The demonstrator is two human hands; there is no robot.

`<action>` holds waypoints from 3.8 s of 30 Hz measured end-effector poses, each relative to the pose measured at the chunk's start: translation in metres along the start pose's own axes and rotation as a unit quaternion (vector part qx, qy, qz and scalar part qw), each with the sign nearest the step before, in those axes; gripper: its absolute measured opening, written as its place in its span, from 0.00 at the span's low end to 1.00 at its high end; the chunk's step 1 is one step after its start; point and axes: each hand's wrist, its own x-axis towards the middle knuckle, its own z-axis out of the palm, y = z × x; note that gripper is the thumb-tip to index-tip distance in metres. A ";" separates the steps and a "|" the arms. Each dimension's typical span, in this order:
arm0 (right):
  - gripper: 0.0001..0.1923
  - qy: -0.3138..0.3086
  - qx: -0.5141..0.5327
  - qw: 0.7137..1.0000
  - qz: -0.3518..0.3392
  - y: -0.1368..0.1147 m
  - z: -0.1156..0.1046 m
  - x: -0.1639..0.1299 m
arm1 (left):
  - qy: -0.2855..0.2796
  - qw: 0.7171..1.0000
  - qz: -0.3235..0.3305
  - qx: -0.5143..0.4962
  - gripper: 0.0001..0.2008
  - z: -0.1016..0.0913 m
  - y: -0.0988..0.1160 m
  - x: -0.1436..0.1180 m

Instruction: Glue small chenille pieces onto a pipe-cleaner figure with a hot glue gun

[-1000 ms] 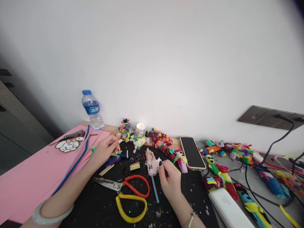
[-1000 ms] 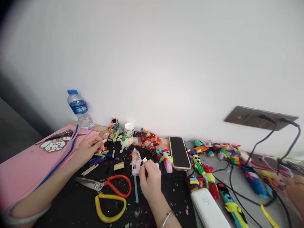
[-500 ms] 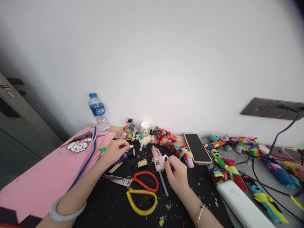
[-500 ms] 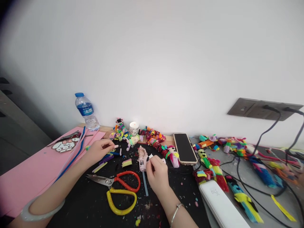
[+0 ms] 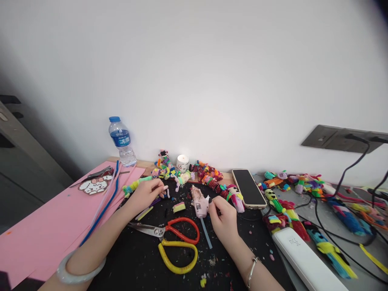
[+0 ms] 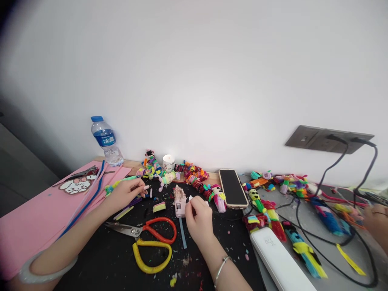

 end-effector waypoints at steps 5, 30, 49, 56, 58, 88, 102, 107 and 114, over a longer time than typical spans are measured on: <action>0.17 0.002 -0.005 1.000 -0.003 -0.001 -0.001 0.001 | -0.005 1.000 0.002 0.007 0.12 -0.004 0.004 -0.003; 0.13 -0.072 -0.115 0.988 -0.079 0.007 0.000 0.009 | -0.011 0.999 0.004 0.046 0.03 -0.023 0.013 -0.009; 0.17 -0.107 -0.132 0.985 0.008 0.007 -0.004 0.014 | 0.020 0.999 -0.009 -0.028 0.08 -0.008 0.012 -0.011; 0.21 -0.199 -0.202 0.959 0.022 0.003 -0.011 0.008 | -0.030 0.937 -0.126 -0.324 0.18 0.017 0.028 -0.015; 0.21 -0.212 -0.207 0.955 0.012 0.005 -0.013 0.009 | -0.050 0.919 -0.151 -0.361 0.18 0.021 0.033 -0.017; 0.04 -0.051 0.109 0.987 0.106 0.004 -0.001 0.007 | 0.028 0.938 -0.108 -0.329 0.16 0.045 0.020 -0.013; 0.05 -0.065 0.108 0.985 0.115 0.008 0.000 0.005 | -0.037 0.993 0.063 -0.087 0.14 0.043 0.023 -0.021; 0.04 -0.064 0.101 0.987 0.111 0.008 0.000 0.004 | -0.077 0.989 0.117 -0.044 0.16 0.041 0.031 -0.025; 0.04 -0.055 0.100 0.988 0.102 0.008 0.001 0.005 | -0.084 0.984 0.154 0.019 0.19 0.038 0.028 -0.028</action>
